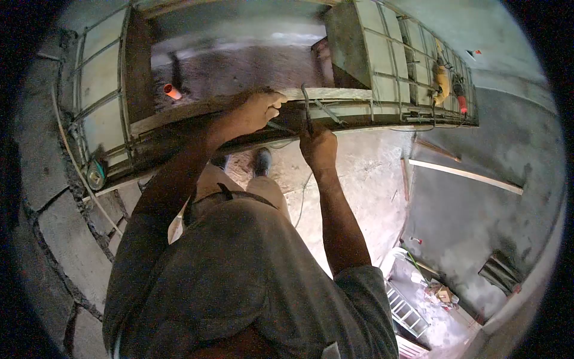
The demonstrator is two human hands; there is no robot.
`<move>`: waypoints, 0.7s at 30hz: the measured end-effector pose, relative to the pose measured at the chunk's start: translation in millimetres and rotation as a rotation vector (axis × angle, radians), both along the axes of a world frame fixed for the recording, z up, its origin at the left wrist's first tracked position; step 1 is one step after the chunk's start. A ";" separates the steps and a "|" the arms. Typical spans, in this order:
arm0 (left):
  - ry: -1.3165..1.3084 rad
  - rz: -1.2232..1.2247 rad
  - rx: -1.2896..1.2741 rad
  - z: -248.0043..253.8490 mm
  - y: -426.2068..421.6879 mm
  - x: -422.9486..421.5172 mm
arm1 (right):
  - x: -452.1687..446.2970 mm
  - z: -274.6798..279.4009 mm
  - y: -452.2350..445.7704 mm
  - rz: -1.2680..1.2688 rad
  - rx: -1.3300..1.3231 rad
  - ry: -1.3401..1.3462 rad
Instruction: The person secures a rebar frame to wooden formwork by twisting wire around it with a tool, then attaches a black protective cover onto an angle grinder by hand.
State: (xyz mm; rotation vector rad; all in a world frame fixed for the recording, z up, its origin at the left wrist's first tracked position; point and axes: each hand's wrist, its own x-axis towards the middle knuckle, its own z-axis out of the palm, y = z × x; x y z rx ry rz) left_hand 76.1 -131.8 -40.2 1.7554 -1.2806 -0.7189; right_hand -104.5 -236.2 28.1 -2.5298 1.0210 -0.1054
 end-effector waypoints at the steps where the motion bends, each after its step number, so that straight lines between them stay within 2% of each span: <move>1: 0.019 0.007 -0.083 0.5 1.3 -0.5 | 1.9 3.1 5.8 -0.028 -0.053 0.013; 5: 0.028 0.005 -0.127 2.6 6.4 -1.8 | -1.0 -14.0 20.6 -0.167 -0.121 -0.083; 7: 0.024 -0.017 -0.084 0.3 6.0 -2.9 | -8.6 -34.9 16.8 -0.279 0.135 -0.186; 8: 0.027 -0.024 -0.087 -0.5 5.5 -3.3 | -10.3 -36.0 14.2 -0.228 0.040 -0.123; 12: 0.043 -0.028 -0.080 -3.5 6.5 -6.7 | -3.5 -32.4 0.3 -0.116 0.012 -0.037; 14: 0.059 -0.017 -0.091 8.1 9.9 -5.5 | 0.6 -30.2 -7.3 -0.281 0.430 0.052; 17: 0.038 -0.097 -0.005 14.1 11.8 -2.4 | 6.0 -22.3 -5.8 -0.355 0.523 0.066; 21: 0.030 -0.115 0.005 4.7 9.3 -5.6 | 4.9 -22.9 1.9 -0.245 0.348 0.022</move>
